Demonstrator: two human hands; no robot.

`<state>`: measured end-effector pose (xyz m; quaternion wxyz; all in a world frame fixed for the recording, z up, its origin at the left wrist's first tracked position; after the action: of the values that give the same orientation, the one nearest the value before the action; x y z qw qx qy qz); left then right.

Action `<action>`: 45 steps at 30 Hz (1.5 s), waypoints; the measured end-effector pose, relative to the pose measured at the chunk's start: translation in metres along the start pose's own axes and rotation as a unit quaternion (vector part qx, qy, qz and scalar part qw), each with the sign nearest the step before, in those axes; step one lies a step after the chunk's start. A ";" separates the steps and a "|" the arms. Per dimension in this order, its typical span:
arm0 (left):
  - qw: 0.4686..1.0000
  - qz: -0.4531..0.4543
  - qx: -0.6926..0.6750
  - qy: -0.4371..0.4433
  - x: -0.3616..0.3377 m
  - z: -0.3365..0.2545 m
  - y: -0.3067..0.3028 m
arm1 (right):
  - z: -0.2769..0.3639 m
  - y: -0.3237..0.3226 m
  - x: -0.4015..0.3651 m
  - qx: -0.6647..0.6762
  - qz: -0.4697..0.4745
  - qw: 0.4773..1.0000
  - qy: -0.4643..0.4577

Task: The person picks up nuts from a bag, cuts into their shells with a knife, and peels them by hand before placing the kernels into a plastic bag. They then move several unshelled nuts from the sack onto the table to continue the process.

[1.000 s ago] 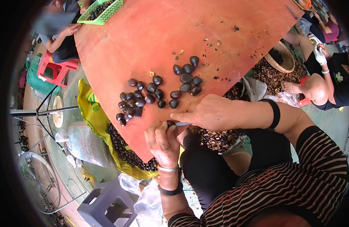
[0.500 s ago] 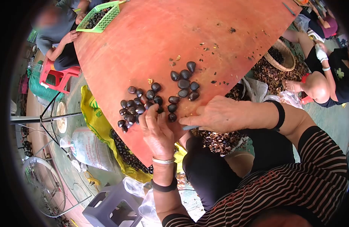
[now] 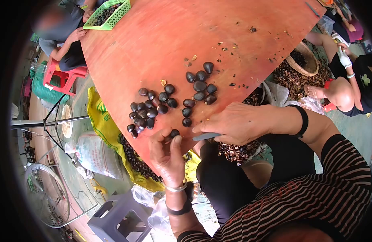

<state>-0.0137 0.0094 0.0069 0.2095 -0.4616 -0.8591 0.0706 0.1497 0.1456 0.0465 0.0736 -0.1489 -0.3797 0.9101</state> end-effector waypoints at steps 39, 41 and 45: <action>0.980 -0.009 0.131 0.148 -0.015 0.004 -0.002 | 0.011 0.020 -0.004 -0.118 0.041 0.992 0.025; 0.994 -0.025 0.038 0.097 0.000 -0.006 0.002 | 0.011 0.007 -0.007 -0.124 0.045 0.990 0.045; 0.953 0.068 0.183 0.230 0.048 -0.027 0.017 | 0.003 -0.022 -0.010 -0.101 -0.001 0.991 0.088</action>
<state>-0.0131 0.0566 0.0397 0.4768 -0.4763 -0.7268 0.1324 0.1583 0.1568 0.0664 0.0924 -0.2346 -0.4617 0.8504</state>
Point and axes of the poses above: each hand's wrist, its own x-axis towards the middle knuckle, its own y-axis out of the palm, z = x × y, the point moved 2 cm from there along x, towards the middle knuckle, and after that the axes turned 11 degrees about y, right-handed, at the moved point
